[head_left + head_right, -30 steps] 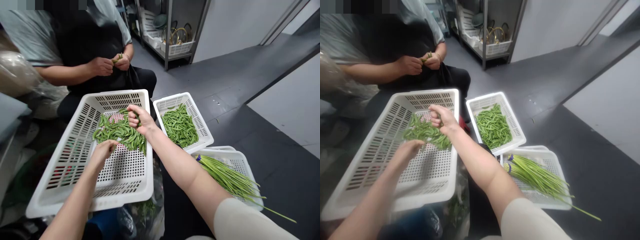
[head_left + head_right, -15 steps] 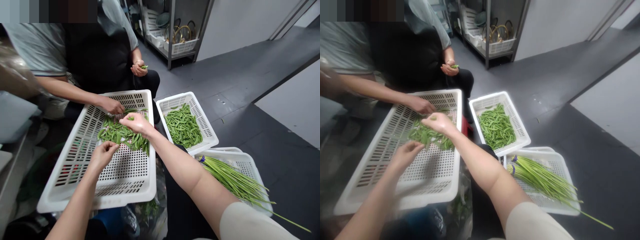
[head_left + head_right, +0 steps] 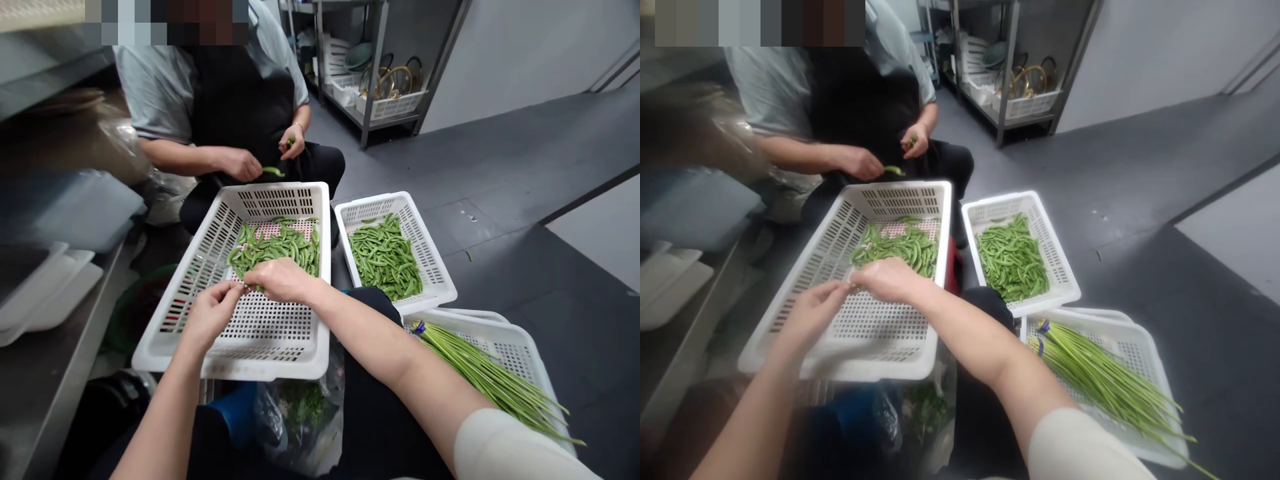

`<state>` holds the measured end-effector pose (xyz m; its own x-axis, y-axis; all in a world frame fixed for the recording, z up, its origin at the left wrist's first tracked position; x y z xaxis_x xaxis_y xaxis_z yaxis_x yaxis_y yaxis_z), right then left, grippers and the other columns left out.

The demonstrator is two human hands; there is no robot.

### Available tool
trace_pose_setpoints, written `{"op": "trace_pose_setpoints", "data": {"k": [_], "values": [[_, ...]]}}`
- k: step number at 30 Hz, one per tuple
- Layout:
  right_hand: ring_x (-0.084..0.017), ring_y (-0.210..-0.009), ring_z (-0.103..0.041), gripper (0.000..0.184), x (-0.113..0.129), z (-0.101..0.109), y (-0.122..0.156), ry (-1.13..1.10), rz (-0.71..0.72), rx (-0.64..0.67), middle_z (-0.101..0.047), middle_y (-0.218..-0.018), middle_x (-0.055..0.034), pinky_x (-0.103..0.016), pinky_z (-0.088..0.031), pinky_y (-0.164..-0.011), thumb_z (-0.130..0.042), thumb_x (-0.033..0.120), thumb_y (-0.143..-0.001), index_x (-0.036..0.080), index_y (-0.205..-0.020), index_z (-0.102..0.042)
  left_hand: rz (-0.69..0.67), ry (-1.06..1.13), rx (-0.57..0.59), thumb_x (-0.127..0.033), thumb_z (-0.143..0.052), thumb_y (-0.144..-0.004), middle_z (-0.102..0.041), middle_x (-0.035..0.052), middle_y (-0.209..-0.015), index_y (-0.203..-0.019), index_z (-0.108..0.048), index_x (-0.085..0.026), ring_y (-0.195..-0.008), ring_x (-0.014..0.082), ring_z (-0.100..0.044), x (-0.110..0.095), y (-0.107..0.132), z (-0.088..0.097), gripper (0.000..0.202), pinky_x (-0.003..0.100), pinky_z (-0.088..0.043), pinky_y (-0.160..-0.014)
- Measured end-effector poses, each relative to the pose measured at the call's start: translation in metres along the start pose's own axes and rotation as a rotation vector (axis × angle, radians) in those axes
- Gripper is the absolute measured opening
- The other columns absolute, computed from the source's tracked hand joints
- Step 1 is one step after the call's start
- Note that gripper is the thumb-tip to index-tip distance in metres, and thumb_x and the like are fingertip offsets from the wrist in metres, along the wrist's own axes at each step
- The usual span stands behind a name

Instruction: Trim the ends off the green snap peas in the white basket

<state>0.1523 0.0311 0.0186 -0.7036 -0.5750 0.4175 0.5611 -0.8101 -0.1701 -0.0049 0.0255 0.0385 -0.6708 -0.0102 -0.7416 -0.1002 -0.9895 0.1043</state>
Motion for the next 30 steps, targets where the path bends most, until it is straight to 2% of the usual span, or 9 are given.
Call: {"op": "trace_pose_setpoints", "data": {"k": [6, 9, 14, 17, 20, 22, 25, 28, 30], "values": [[-0.017, -0.081, -0.060, 0.024, 0.004, -0.001, 0.000, 0.077, 0.035, 0.025, -0.066, -0.090, -0.0040, -0.025, -0.031, -0.053, -0.044, 0.013, -0.085, 0.022, -0.098, -0.062, -0.008, -0.124, 0.053, -0.041, -0.052, -0.064, -0.050, -0.0018, -0.048, -0.052, -0.058, -0.020, -0.056, 0.0163, -0.049, -0.001, 0.001, -0.002, 0.025, 0.025, -0.038, -0.052], [-0.018, -0.080, -0.060, 0.024, 0.004, -0.001, -0.001, 0.087, 0.015, 0.032, -0.066, -0.089, -0.0044, -0.025, -0.031, -0.053, -0.044, 0.012, -0.084, 0.022, -0.098, -0.062, -0.030, -0.132, 0.040, -0.040, -0.052, -0.064, -0.050, -0.0023, -0.047, -0.055, -0.061, -0.020, -0.054, 0.0158, -0.049, -0.001, 0.000, -0.003, 0.023, 0.025, -0.037, -0.050], [-0.018, -0.081, -0.060, 0.024, 0.004, 0.002, 0.000, 0.056, 0.032, 0.024, -0.067, -0.090, -0.0045, -0.026, -0.031, -0.054, -0.044, 0.012, -0.084, 0.021, -0.097, -0.062, -0.044, -0.118, 0.043, -0.040, -0.050, -0.061, -0.047, -0.0022, -0.044, -0.047, -0.056, -0.021, -0.053, 0.0158, -0.047, -0.001, -0.001, -0.005, 0.024, 0.026, -0.037, -0.051], [-0.017, -0.082, -0.060, 0.028, 0.005, 0.002, 0.001, 0.004, 0.071, 0.015, -0.066, -0.090, -0.0041, -0.026, -0.032, -0.056, -0.042, 0.010, -0.084, 0.022, -0.100, -0.062, -0.016, -0.069, 0.043, -0.040, -0.051, -0.059, -0.043, -0.0028, -0.041, -0.045, -0.054, -0.021, -0.050, 0.0145, -0.043, -0.003, -0.001, -0.005, 0.024, 0.025, -0.034, -0.048], [-0.016, -0.082, -0.059, 0.028, 0.005, 0.000, 0.001, -0.075, 0.063, -0.009, -0.066, -0.091, -0.0032, -0.026, -0.033, -0.058, -0.044, 0.006, -0.081, 0.021, -0.096, -0.063, 0.023, 0.100, 0.058, -0.037, -0.051, -0.056, -0.042, -0.0037, -0.043, -0.047, -0.053, -0.020, -0.046, 0.0111, -0.035, -0.004, 0.000, -0.004, 0.020, 0.023, -0.028, -0.043], [-0.015, -0.082, -0.058, 0.020, 0.003, -0.001, -0.001, -0.219, 0.034, -0.074, -0.065, -0.088, -0.0021, -0.026, -0.035, -0.062, -0.048, 0.008, -0.080, 0.020, -0.088, -0.063, 0.064, 0.203, 0.071, -0.034, -0.051, -0.055, -0.039, -0.0045, -0.043, -0.048, -0.053, -0.019, -0.044, 0.0095, -0.030, -0.001, 0.001, -0.003, 0.016, 0.021, -0.023, -0.040], [-0.012, -0.079, -0.058, 0.005, -0.006, 0.005, -0.002, -0.652, -0.044, -0.258, -0.063, -0.082, -0.0007, -0.025, -0.040, -0.068, -0.055, 0.019, -0.081, 0.018, -0.081, -0.060, 0.114, 0.256, 0.065, -0.032, -0.050, -0.052, -0.034, -0.0053, -0.041, -0.047, -0.051, -0.019, -0.042, 0.0088, -0.028, 0.012, 0.004, -0.002, 0.014, 0.020, -0.021, -0.039], [-0.008, -0.066, -0.053, 0.011, -0.016, 0.013, -0.001, -1.086, -0.171, -0.415, -0.058, -0.073, 0.0013, -0.022, -0.039, -0.058, -0.061, 0.028, -0.077, 0.017, -0.077, -0.058, 0.146, 0.230, 0.098, -0.035, -0.052, -0.054, -0.033, -0.0055, -0.040, -0.046, -0.050, -0.019, -0.042, 0.0086, -0.027, 0.028, 0.009, -0.002, 0.018, 0.020, -0.020, -0.039], [-0.006, -0.053, -0.045, 0.017, -0.019, 0.016, 0.000, -1.256, -0.229, -0.398, -0.053, -0.063, 0.0041, -0.020, -0.033, -0.048, -0.065, 0.032, -0.074, 0.017, -0.074, -0.056, 0.138, 0.209, 0.146, -0.038, -0.054, -0.056, -0.035, -0.0056, -0.042, -0.051, -0.053, -0.019, -0.042, 0.0086, -0.028, 0.032, 0.013, -0.001, 0.019, 0.020, -0.020, -0.040]]}}
Point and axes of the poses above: each hand's wrist, its own y-axis away from the middle knuckle, its own z-axis out of the back of the hand, x = y × z, the point moved 1 cm from there along -y, towards the middle knuckle
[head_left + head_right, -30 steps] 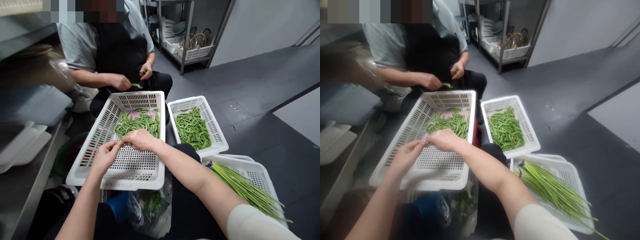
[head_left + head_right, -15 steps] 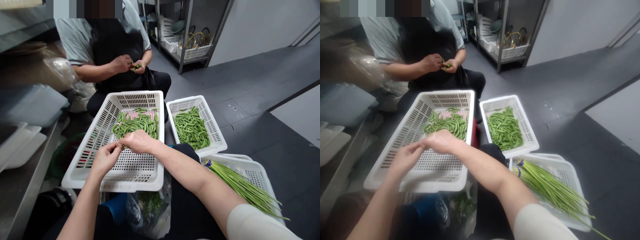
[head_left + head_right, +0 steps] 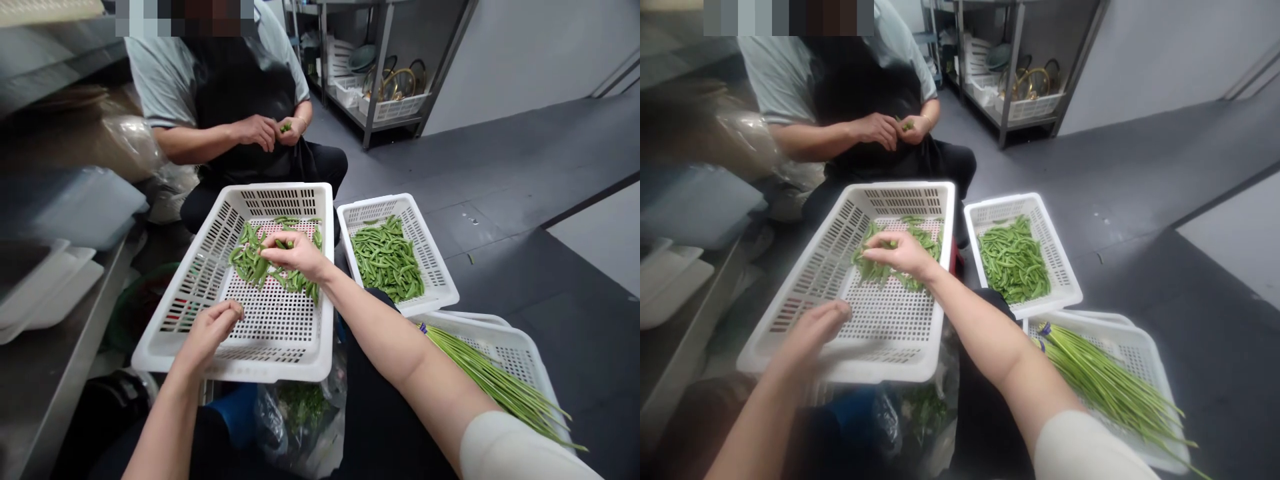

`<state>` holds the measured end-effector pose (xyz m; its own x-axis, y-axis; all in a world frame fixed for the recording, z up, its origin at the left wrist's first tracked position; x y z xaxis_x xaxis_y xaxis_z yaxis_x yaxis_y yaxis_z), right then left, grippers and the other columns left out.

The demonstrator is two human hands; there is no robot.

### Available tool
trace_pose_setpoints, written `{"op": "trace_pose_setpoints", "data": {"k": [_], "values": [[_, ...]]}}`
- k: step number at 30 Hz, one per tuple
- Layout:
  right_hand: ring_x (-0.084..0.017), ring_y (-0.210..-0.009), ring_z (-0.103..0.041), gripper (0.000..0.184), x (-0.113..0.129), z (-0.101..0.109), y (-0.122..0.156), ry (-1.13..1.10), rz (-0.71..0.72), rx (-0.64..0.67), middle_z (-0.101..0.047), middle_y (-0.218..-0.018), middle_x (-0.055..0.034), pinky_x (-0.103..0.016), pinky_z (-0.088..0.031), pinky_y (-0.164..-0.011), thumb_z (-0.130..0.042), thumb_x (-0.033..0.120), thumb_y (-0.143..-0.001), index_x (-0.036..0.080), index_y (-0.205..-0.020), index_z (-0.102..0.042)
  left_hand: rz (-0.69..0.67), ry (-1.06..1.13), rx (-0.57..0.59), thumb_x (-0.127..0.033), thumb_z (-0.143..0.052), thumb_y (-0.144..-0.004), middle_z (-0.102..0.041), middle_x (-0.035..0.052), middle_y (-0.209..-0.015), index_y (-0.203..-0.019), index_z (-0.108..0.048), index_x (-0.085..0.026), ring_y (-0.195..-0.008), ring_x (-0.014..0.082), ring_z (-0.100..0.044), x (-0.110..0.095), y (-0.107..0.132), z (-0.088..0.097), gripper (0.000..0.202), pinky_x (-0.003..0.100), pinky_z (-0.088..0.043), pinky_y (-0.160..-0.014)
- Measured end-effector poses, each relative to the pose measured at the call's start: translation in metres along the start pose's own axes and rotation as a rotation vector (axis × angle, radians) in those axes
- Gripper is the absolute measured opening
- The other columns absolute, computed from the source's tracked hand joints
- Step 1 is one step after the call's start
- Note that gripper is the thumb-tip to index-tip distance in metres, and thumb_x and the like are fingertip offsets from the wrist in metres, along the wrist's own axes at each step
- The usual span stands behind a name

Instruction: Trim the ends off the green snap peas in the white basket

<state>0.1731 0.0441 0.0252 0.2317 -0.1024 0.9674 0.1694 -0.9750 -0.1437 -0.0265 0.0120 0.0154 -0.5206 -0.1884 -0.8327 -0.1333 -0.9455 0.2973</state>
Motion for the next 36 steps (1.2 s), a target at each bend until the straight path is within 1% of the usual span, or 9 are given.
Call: {"op": "trace_pose_setpoints", "data": {"k": [5, 14, 17, 19, 21, 24, 28, 33, 36], "values": [[-0.003, -0.040, -0.032, 0.028, -0.002, -0.007, 0.003, -0.155, -0.131, 0.082, -0.045, -0.049, 0.0086, -0.017, -0.023, -0.038, -0.073, 0.035, -0.069, 0.016, -0.069, -0.053, -0.104, 0.070, -0.061, -0.048, -0.055, -0.063, -0.032, -0.0064, -0.049, -0.076, -0.060, -0.018, -0.047, 0.0104, -0.032, -0.016, 0.007, -0.006, 0.033, 0.022, -0.026, -0.044], [-0.002, -0.029, -0.018, 0.054, -0.004, -0.004, -0.003, -0.288, -0.484, 0.247, -0.036, -0.037, 0.0084, -0.017, -0.012, -0.031, -0.041, 0.061, -0.087, 0.014, -0.062, -0.050, -0.344, -0.240, 0.064, -0.047, -0.049, -0.071, -0.046, -0.0013, -0.054, -0.055, -0.053, -0.021, -0.056, 0.0147, -0.043, -0.054, 0.011, -0.003, 0.031, 0.026, -0.034, -0.054], [-0.001, -0.032, -0.026, 0.046, -0.001, -0.008, 0.002, -0.200, -0.466, 0.523, -0.039, -0.039, 0.0080, -0.015, -0.015, -0.031, -0.064, 0.052, -0.077, 0.014, -0.056, -0.047, -0.362, -0.226, 0.030, -0.044, -0.052, -0.071, -0.043, -0.0023, -0.053, -0.053, -0.049, -0.020, -0.056, 0.0136, -0.041, -0.063, 0.009, -0.001, 0.030, 0.025, -0.034, -0.053], [-0.001, -0.035, -0.030, 0.040, 0.000, -0.013, 0.005, -0.205, -0.350, 0.561, -0.042, -0.042, 0.0086, -0.014, -0.018, -0.033, -0.076, 0.040, -0.067, 0.014, -0.058, -0.048, -0.362, -0.132, -0.051, -0.041, -0.055, -0.071, -0.040, -0.0030, -0.053, -0.052, -0.047, -0.020, -0.055, 0.0118, -0.038, -0.065, 0.004, -0.003, 0.030, 0.023, -0.032, -0.050], [-0.001, -0.037, -0.032, 0.035, 0.001, -0.014, 0.004, -0.235, -0.240, 0.408, -0.043, -0.044, 0.0088, -0.014, -0.020, -0.034, -0.078, 0.034, -0.066, 0.014, -0.060, -0.049, -0.316, 0.064, -0.097, -0.039, -0.056, -0.072, -0.034, -0.0051, -0.050, -0.055, -0.047, -0.019, -0.049, 0.0092, -0.032, -0.062, -0.002, -0.006, 0.027, 0.021, -0.026, -0.045], [-0.001, -0.036, -0.031, 0.027, 0.005, 0.001, -0.004, -0.346, -0.132, -0.094, -0.045, -0.045, 0.0086, -0.014, -0.021, -0.034, -0.068, 0.028, -0.076, 0.016, -0.062, -0.048, -0.155, 0.359, -0.023, -0.038, -0.057, -0.071, -0.029, -0.0082, -0.047, -0.062, -0.047, -0.020, -0.041, 0.0061, -0.021, -0.048, -0.012, -0.010, 0.023, 0.018, -0.015, -0.039], [-0.002, -0.036, -0.035, 0.025, 0.013, 0.033, -0.014, -0.672, -0.152, -0.552, -0.041, -0.043, 0.0091, -0.012, -0.028, -0.036, -0.043, 0.020, -0.089, 0.018, -0.064, -0.039, 0.022, 0.283, 0.209, -0.037, -0.057, -0.068, -0.049, -0.0034, -0.059, -0.063, -0.047, -0.018, -0.042, 0.0052, -0.030, -0.026, -0.029, -0.017, 0.022, 0.016, -0.016, -0.037], [-0.002, -0.034, -0.037, 0.015, 0.016, 0.039, -0.015, -0.716, -0.246, -0.439, -0.050, -0.050, 0.0083, -0.012, -0.027, -0.036, -0.041, 0.004, -0.080, 0.017, -0.081, -0.047, -0.057, -0.507, 0.222, -0.026, -0.039, -0.077, -0.062, 0.0032, -0.067, -0.072, -0.057, -0.018, -0.055, 0.0135, -0.052, -0.012, -0.068, -0.049, 0.020, 0.022, -0.039, -0.050], [-0.002, -0.031, -0.030, 0.011, 0.013, 0.034, -0.016, -0.637, -0.232, -0.317, -0.045, -0.047, 0.0097, -0.012, -0.019, -0.033, -0.042, 0.008, -0.082, 0.017, -0.078, -0.048, -0.097, -0.672, 0.179, -0.025, -0.043, -0.077, -0.069, 0.0097, -0.081, -0.074, -0.059, -0.018, -0.080, 0.0227, -0.062, -0.005, -0.094, -0.078, 0.019, 0.030, -0.046, -0.070]]}}
Point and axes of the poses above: each hand's wrist, its own y-axis away from the middle knuckle, its own z-axis out of the back of the hand, x = y × z, the point moved 1 cm from there along -y, towards the middle knuckle
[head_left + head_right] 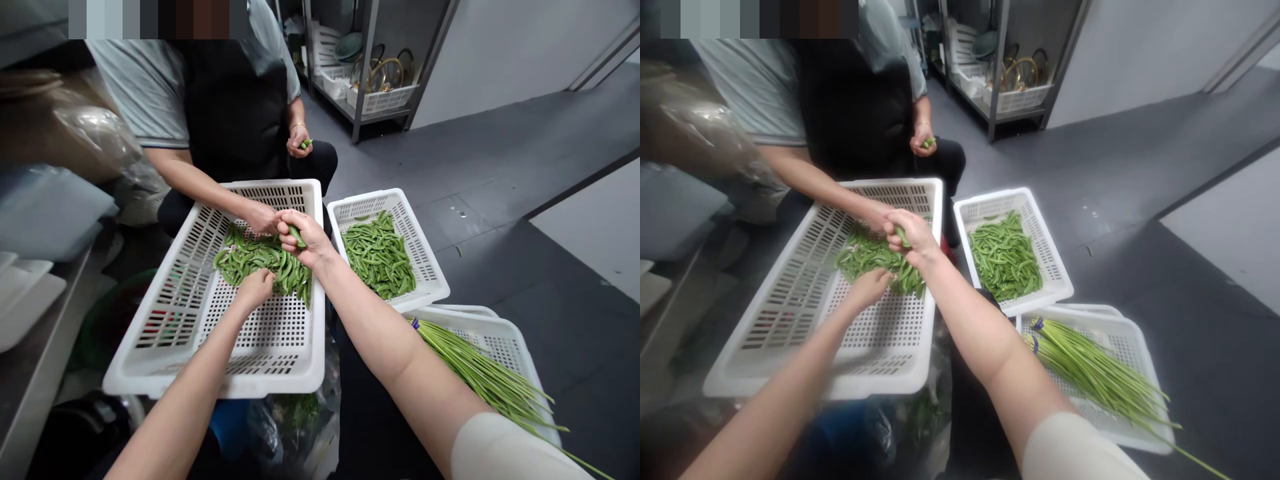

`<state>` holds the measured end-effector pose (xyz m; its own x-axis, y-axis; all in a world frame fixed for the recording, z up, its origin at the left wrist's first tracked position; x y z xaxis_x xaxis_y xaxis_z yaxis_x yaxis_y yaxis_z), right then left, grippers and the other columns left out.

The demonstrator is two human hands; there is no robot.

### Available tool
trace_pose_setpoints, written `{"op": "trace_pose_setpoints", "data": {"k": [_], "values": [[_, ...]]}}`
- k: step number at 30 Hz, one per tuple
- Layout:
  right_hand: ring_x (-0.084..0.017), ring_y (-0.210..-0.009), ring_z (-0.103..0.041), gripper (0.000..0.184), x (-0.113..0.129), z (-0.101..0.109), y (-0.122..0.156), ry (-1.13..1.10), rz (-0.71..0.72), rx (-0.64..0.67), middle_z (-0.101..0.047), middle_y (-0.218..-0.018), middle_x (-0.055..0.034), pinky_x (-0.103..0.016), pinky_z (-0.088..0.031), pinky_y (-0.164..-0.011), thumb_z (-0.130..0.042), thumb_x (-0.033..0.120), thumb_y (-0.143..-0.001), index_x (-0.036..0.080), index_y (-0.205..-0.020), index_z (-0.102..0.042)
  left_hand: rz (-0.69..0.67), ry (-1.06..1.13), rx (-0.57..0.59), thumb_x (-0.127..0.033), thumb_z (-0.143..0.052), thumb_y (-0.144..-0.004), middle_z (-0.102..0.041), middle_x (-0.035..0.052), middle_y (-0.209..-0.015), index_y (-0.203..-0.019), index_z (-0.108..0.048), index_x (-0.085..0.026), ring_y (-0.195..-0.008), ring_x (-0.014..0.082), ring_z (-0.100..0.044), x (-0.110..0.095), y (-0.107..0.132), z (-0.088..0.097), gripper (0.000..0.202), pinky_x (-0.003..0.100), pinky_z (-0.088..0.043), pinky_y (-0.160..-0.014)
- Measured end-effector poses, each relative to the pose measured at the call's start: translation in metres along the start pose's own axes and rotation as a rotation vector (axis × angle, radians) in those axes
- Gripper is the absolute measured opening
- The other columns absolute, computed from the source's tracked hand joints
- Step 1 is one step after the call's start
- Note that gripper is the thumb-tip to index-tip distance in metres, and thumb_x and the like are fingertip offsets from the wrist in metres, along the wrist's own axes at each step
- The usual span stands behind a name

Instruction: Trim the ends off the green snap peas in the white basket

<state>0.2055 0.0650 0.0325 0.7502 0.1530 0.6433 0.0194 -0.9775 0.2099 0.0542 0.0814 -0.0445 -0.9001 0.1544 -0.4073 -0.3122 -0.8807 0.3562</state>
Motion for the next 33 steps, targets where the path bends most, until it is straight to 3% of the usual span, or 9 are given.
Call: {"op": "trace_pose_setpoints", "data": {"k": [4, 8, 12, 14, 16, 21, 26, 30, 33], "values": [[-0.002, -0.032, -0.031, 0.011, 0.000, 0.002, -0.002, 0.098, 0.006, -0.029, -0.044, -0.047, 0.0097, -0.013, -0.019, -0.035, -0.042, 0.011, -0.085, 0.016, -0.078, -0.049, -0.029, -0.139, 0.003, -0.031, -0.053, -0.074, -0.070, 0.0151, -0.083, -0.068, -0.059, -0.017, -0.087, 0.0292, -0.063, -0.002, -0.022, -0.021, 0.016, 0.035, -0.045, -0.077], [-0.002, -0.035, -0.031, 0.012, 0.000, 0.006, -0.003, 0.313, -0.010, -0.084, -0.043, -0.051, 0.0089, -0.016, -0.020, -0.038, -0.047, 0.017, -0.085, 0.017, -0.073, -0.046, -0.066, -0.181, -0.013, -0.032, -0.051, -0.076, -0.067, 0.0092, -0.073, -0.064, -0.054, -0.020, -0.078, 0.0250, -0.062, 0.001, -0.012, -0.012, 0.018, 0.031, -0.043, -0.071], [-0.007, -0.048, -0.042, 0.021, -0.009, 0.003, -0.001, 0.964, 0.066, -0.049, -0.049, -0.057, 0.0045, -0.020, -0.029, -0.048, -0.065, 0.032, -0.077, 0.017, -0.070, -0.052, -0.088, -0.127, -0.126, -0.041, -0.043, -0.080, -0.058, 0.0005, -0.061, -0.065, -0.048, -0.022, -0.063, 0.0181, -0.056, -0.002, 0.021, 0.014, 0.025, 0.026, -0.040, -0.061], [-0.010, -0.058, -0.048, 0.019, -0.016, -0.001, 0.002, 1.290, 0.113, 0.028, -0.054, -0.062, 0.0022, -0.023, -0.034, -0.056, -0.070, 0.033, -0.072, 0.017, -0.071, -0.059, -0.128, -0.027, -0.242, -0.042, -0.044, -0.078, -0.052, -0.0021, -0.056, -0.064, -0.047, -0.022, -0.058, 0.0161, -0.051, -0.005, 0.040, 0.025, 0.025, 0.025, -0.037, -0.057], [-0.012, -0.066, -0.052, 0.011, -0.022, -0.006, 0.006, 1.449, 0.167, 0.139, -0.059, -0.068, 0.0010, -0.024, -0.036, -0.063, -0.066, 0.028, -0.075, 0.018, -0.077, -0.065, -0.160, 0.084, -0.317, -0.043, -0.048, -0.074, -0.050, -0.0030, -0.054, -0.063, -0.049, -0.021, -0.056, 0.0151, -0.048, -0.006, 0.056, 0.034, 0.024, 0.026, -0.035, -0.055], [-0.013, -0.074, -0.057, 0.013, -0.030, -0.011, 0.012, 1.564, 0.363, 0.294, -0.066, -0.080, 0.0008, -0.024, -0.036, -0.069, -0.056, 0.024, -0.084, 0.021, -0.089, -0.068, -0.105, 0.435, -0.394, -0.042, -0.051, -0.068, -0.051, -0.0025, -0.056, -0.069, -0.058, -0.019, -0.055, 0.0137, -0.045, -0.002, 0.080, 0.054, 0.024, 0.025, -0.036, -0.053], [-0.015, -0.078, -0.058, 0.014, -0.033, -0.010, 0.016, 1.705, 0.487, 0.466, -0.068, -0.089, -0.0013, -0.025, -0.032, -0.063, -0.052, 0.024, -0.086, 0.021, -0.088, -0.066, -0.007, 0.662, -0.227, -0.039, -0.052, -0.063, -0.034, -0.0065, -0.043, -0.060, -0.056, -0.018, -0.042, 0.0088, -0.028, -0.003, 0.085, 0.067, 0.021, 0.022, -0.020, -0.041], [-0.015, -0.075, -0.055, 0.013, -0.038, -0.012, 0.020, 1.711, 0.544, 0.502, -0.067, -0.087, -0.0026, -0.025, -0.030, -0.061, -0.050, 0.018, -0.084, 0.020, -0.084, -0.063, 0.019, 0.678, -0.225, -0.035, -0.053, -0.058, -0.038, -0.0058, -0.044, -0.054, -0.052, -0.018, -0.044, 0.0074, -0.028, -0.003, 0.081, 0.065, 0.017, 0.021, -0.018, -0.042], [-0.014, -0.073, -0.053, 0.010, -0.041, -0.014, 0.020, 1.588, 0.544, 0.470, -0.063, -0.080, -0.0023, -0.025, -0.032, -0.063, -0.051, 0.017, -0.082, 0.019, -0.079, -0.060, 0.044, 0.741, -0.251, -0.031, -0.052, -0.056, -0.035, -0.0069, -0.043, -0.055, -0.050, -0.019, -0.043, 0.0069, -0.026, -0.001, 0.078, 0.061, 0.013, 0.020, -0.017, -0.041]]}}
Point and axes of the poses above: each hand's wrist, its own y-axis away from the middle knuckle, its own z-axis out of the back of the hand, x = y × z, the point moved 1 cm from there along -y, towards the middle knuckle
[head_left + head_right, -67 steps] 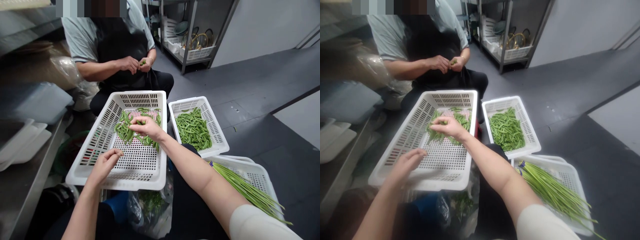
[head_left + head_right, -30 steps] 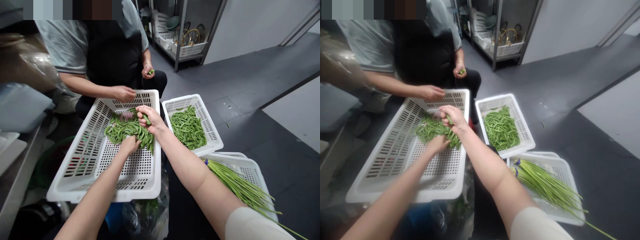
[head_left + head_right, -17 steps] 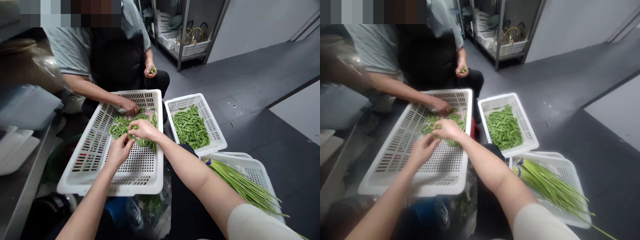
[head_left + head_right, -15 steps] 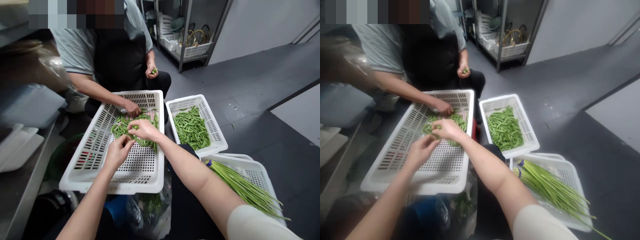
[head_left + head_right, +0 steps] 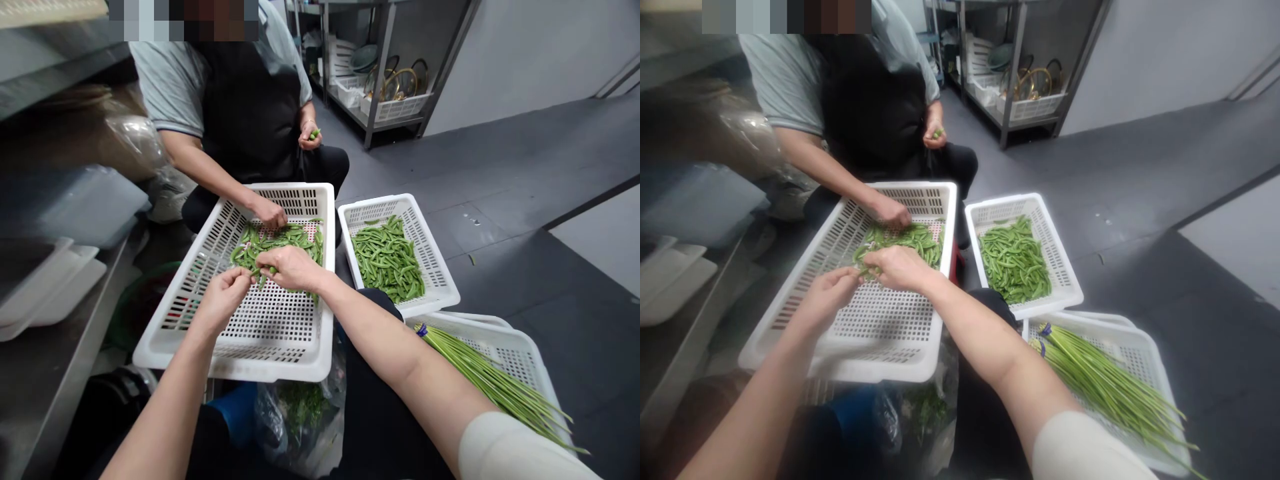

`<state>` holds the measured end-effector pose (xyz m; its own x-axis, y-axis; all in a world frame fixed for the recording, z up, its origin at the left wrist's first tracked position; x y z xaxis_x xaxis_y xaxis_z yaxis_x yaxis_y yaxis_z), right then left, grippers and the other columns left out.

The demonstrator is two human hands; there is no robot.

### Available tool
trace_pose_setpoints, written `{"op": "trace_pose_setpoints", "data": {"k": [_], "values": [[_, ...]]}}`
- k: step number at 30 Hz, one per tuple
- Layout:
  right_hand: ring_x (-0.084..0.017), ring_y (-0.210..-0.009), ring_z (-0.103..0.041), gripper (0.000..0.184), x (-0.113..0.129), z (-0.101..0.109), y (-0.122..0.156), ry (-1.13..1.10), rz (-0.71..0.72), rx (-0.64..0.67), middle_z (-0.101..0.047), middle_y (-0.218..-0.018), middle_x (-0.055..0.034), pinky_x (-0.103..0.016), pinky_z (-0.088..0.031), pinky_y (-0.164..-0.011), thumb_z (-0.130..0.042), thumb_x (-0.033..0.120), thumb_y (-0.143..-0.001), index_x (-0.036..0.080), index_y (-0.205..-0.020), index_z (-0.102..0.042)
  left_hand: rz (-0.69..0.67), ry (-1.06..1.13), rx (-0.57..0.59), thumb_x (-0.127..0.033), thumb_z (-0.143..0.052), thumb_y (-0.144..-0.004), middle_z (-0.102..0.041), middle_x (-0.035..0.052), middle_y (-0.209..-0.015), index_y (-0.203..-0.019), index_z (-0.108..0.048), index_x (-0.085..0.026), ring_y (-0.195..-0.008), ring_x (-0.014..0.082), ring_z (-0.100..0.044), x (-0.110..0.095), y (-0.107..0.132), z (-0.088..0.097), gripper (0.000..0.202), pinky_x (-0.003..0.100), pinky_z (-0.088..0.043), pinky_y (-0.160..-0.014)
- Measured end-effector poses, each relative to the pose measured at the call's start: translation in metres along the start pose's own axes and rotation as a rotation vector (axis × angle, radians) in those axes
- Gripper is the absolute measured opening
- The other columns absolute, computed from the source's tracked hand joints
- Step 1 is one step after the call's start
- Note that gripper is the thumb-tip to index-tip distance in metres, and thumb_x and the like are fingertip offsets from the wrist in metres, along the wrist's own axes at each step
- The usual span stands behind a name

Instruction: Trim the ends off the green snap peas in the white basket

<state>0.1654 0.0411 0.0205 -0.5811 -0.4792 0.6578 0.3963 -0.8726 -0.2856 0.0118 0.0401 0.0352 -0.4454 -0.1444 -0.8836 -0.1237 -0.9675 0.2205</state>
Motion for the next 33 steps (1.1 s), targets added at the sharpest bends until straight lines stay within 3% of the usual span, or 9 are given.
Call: {"op": "trace_pose_setpoints", "data": {"k": [3, 6, 10, 15, 19, 23, 27, 30, 33], "values": [[-0.011, -0.067, -0.051, 0.006, -0.003, 0.002, -0.004, -0.314, -0.117, -0.147, -0.058, -0.072, 0.0012, -0.023, -0.035, -0.062, -0.055, 0.016, -0.080, 0.018, -0.075, -0.056, 0.067, 0.118, 0.028, -0.030, -0.052, -0.057, -0.029, -0.0086, -0.044, -0.059, -0.048, -0.020, -0.041, 0.0065, -0.022, 0.004, 0.001, -0.002, 0.011, 0.020, -0.017, -0.040], [-0.006, -0.048, -0.040, 0.008, -0.010, 0.010, -0.007, -0.806, -0.332, -0.316, -0.047, -0.058, 0.0067, -0.019, -0.031, -0.048, -0.056, 0.021, -0.081, 0.019, -0.076, -0.051, 0.089, 0.132, 0.125, -0.030, -0.053, -0.060, -0.029, -0.0083, -0.047, -0.060, -0.046, -0.019, -0.042, 0.0063, -0.022, 0.009, 0.007, -0.002, 0.012, 0.019, -0.017, -0.041], [-0.002, -0.037, -0.030, 0.015, -0.013, 0.016, -0.005, -1.198, -0.408, -0.286, -0.042, -0.051, 0.0096, -0.016, -0.021, -0.038, -0.060, 0.022, -0.080, 0.018, -0.073, -0.047, 0.089, 0.092, 0.197, -0.034, -0.056, -0.064, -0.033, -0.0071, -0.050, -0.066, -0.054, -0.018, -0.044, 0.0069, -0.026, 0.012, 0.015, -0.003, 0.016, 0.019, -0.019, -0.042], [-0.001, -0.036, -0.032, 0.019, -0.002, 0.011, -0.003, -1.249, -0.376, -0.223, -0.044, -0.048, 0.0093, -0.014, -0.020, -0.036, -0.064, 0.023, -0.080, 0.017, -0.072, -0.048, -0.062, 0.103, 0.056, -0.045, -0.056, -0.069, -0.035, -0.0062, -0.054, -0.076, -0.056, -0.019, -0.047, 0.0086, -0.031, 0.002, 0.015, -0.009, 0.026, 0.020, -0.024, -0.043], [-0.001, -0.032, -0.026, 0.031, -0.003, 0.010, -0.006, -1.403, -0.439, -0.069, -0.044, -0.046, 0.0091, -0.014, -0.018, -0.033, -0.055, 0.044, -0.086, 0.017, -0.073, -0.048, -0.212, -0.002, 0.103, -0.045, -0.055, -0.072, -0.032, -0.0052, -0.050, -0.062, -0.050, -0.020, -0.047, 0.0092, -0.028, -0.009, 0.013, -0.007, 0.027, 0.022, -0.025, -0.044], [-0.001, -0.028, -0.021, 0.054, -0.010, 0.011, -0.007, -1.379, -0.556, 0.217, -0.036, -0.036, 0.0087, -0.013, -0.015, -0.029, -0.037, 0.064, -0.087, 0.017, -0.061, -0.043, -0.302, -0.199, 0.203, -0.045, -0.055, -0.070, -0.045, -0.0012, -0.056, -0.059, -0.055, -0.020, -0.056, 0.0134, -0.040, -0.025, 0.013, 0.006, 0.027, 0.025, -0.034, -0.051], [-0.001, -0.031, -0.030, 0.040, -0.005, 0.012, -0.001, -1.302, -0.336, 0.436, -0.048, -0.041, 0.0067, -0.013, -0.021, -0.029, -0.062, 0.048, -0.080, 0.015, -0.062, -0.049, -0.297, -0.226, 0.132, -0.045, -0.055, -0.069, -0.047, -0.0004, -0.057, -0.057, -0.054, -0.020, -0.059, 0.0148, -0.042, -0.033, 0.011, 0.012, 0.027, 0.025, -0.036, -0.052], [-0.001, -0.034, -0.036, 0.028, 0.000, 0.010, 0.002, -1.262, -0.202, 0.405, -0.059, -0.051, 0.0045, -0.012, -0.024, -0.031, -0.073, 0.033, -0.071, 0.014, -0.066, -0.053, -0.235, -0.116, 0.059, -0.043, -0.052, -0.072, -0.042, -0.0013, -0.053, -0.056, -0.051, -0.020, -0.052, 0.0124, -0.036, -0.028, 0.007, 0.007, 0.027, 0.024, -0.030, -0.046], [-0.001, -0.033, -0.035, 0.028, 0.000, 0.008, 0.000, -1.263, -0.232, 0.319, -0.061, -0.052, 0.0028, -0.013, -0.025, -0.031, -0.064, 0.036, -0.079, 0.013, -0.067, -0.054, -0.206, -0.011, 0.016, -0.039, -0.051, -0.074, -0.033, -0.0040, -0.048, -0.057, -0.049, -0.020, -0.046, 0.0100, -0.027, -0.022, 0.005, 0.001, 0.025, 0.023, -0.023, -0.043]]}}
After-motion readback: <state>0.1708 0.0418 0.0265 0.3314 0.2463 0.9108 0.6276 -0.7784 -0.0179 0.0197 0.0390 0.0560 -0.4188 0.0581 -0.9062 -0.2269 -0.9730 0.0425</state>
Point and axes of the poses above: each hand's wrist, its own y-axis away from the middle knuckle, its own z-axis out of the back of the hand, x = y × z, the point moved 1 cm from there along -y, towards the middle knuckle
